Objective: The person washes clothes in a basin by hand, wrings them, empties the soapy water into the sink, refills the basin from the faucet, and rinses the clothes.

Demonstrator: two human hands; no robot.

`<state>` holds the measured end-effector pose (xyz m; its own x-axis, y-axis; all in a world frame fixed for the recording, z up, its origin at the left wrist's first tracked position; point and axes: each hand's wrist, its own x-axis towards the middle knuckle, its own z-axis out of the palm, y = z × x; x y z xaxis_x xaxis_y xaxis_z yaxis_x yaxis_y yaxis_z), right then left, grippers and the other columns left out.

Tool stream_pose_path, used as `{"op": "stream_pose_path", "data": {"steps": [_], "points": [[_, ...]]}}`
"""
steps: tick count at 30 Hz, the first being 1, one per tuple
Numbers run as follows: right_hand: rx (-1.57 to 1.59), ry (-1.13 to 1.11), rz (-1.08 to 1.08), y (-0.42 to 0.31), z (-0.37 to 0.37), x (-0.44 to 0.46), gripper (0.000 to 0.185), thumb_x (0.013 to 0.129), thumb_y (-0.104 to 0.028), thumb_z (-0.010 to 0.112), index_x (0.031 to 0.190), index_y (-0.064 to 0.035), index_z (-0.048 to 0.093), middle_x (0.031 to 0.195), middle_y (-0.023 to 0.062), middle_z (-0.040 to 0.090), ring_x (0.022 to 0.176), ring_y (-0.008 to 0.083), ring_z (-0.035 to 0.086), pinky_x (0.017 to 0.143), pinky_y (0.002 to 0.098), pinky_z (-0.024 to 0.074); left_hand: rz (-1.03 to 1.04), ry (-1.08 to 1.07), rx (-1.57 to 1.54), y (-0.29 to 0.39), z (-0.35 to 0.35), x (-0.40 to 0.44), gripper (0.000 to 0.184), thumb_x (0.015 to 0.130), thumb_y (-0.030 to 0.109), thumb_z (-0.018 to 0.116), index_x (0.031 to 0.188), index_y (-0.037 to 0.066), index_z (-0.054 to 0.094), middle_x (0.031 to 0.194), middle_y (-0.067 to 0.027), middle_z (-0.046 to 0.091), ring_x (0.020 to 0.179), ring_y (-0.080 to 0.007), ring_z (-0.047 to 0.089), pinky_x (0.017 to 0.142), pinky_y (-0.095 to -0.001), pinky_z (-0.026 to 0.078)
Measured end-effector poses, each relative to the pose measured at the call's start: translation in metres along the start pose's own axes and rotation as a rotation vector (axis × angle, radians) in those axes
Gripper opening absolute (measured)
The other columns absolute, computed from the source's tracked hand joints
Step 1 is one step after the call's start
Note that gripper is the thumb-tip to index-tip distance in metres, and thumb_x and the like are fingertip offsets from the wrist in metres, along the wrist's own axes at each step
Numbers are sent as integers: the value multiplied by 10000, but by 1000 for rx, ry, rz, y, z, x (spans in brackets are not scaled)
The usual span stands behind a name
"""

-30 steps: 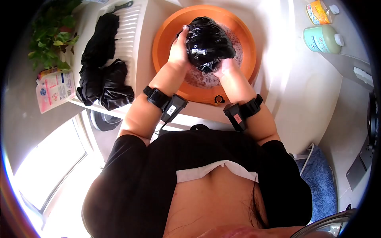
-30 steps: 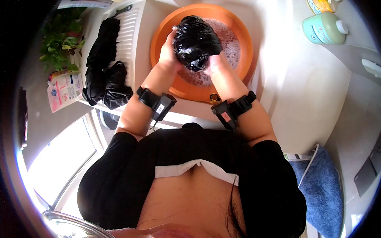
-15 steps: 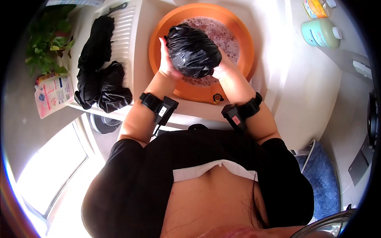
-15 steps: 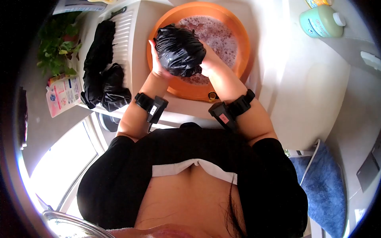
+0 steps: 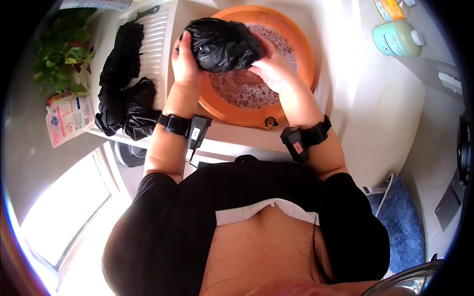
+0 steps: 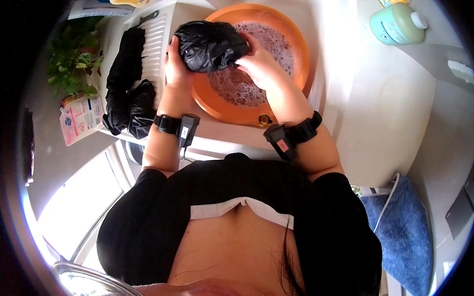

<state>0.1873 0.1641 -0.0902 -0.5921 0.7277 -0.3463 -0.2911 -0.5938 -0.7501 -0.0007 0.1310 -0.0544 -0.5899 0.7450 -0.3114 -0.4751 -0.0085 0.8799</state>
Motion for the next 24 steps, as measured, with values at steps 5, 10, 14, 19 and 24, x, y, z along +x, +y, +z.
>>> {"op": "stream_pose_path", "data": {"steps": [5, 10, 14, 19, 24], "points": [[314, -161, 49, -14, 3, -8, 753, 860, -495, 521, 1454, -180, 182, 1417, 69, 364, 1235, 288, 436, 980, 537, 369, 265, -68, 333, 1, -8, 5, 392, 902, 233, 551, 1217, 17, 468, 1101, -115, 554, 1004, -230, 550, 846, -361, 484], [472, -79, -58, -4, 7, -4, 808, 824, -622, 479, 1452, -217, 172, 1445, 67, 322, 1319, 262, 331, 1053, 507, 299, 402, -268, 503, -1, 25, -34, 509, 914, 216, 540, 1330, -28, 378, 1303, -171, 465, 1179, -223, 459, 1000, -319, 352], [595, -61, 26, 6, -7, 4, 670, 859, -539, 518, 1394, -184, 329, 1374, 69, 427, 1254, 226, 426, 1035, 431, 364, 218, -410, 442, -17, 29, -49, 400, 953, 275, 478, 1208, -32, 511, 1077, -101, 601, 1019, -167, 547, 931, -289, 408], [617, 6, 127, 3, -1, 2, 437, 887, -403, 561, 1158, -60, 552, 1126, 83, 609, 1046, 199, 587, 907, 372, 483, -256, -402, 148, -17, 26, -45, 448, 961, 375, 413, 1132, -16, 547, 1000, -106, 628, 915, -176, 608, 832, -309, 492], [644, 25, 143, 9, 4, 5, 335, 893, -306, 562, 1032, -4, 597, 955, 100, 661, 868, 205, 651, 801, 362, 535, -409, -307, 66, -18, 26, -36, 398, 934, 329, 423, 1096, -9, 558, 966, -124, 643, 859, -218, 639, 781, -334, 525]]}}
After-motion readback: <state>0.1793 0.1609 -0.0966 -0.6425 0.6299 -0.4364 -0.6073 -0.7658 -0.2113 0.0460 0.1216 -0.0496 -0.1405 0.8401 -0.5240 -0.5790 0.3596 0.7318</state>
